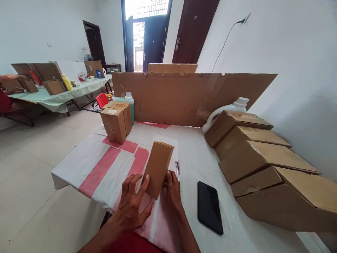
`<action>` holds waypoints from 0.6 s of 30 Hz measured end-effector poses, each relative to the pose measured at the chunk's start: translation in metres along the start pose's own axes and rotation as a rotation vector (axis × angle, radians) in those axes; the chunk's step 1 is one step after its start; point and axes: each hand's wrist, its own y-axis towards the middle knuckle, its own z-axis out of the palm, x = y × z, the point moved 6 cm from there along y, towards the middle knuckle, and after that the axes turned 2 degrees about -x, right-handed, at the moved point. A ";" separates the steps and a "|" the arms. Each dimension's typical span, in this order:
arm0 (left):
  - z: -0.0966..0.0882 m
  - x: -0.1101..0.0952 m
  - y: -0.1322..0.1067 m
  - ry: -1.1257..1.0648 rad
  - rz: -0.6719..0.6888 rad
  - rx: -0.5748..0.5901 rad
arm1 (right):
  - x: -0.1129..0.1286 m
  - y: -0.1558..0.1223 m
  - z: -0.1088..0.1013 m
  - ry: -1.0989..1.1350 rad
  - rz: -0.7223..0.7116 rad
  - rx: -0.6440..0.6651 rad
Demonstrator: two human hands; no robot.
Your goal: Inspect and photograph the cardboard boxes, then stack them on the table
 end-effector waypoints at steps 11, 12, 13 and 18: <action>0.001 0.018 0.049 0.028 0.059 0.077 | 0.002 0.000 -0.004 0.143 0.078 0.047; 0.002 0.020 0.051 0.018 0.062 0.083 | 0.003 -0.002 -0.005 0.158 0.080 0.041; 0.002 0.020 0.053 0.008 0.063 0.085 | 0.006 -0.005 -0.007 0.172 0.082 0.036; -0.005 0.020 0.062 -0.027 0.037 0.053 | 0.031 -0.024 -0.029 0.212 0.034 0.017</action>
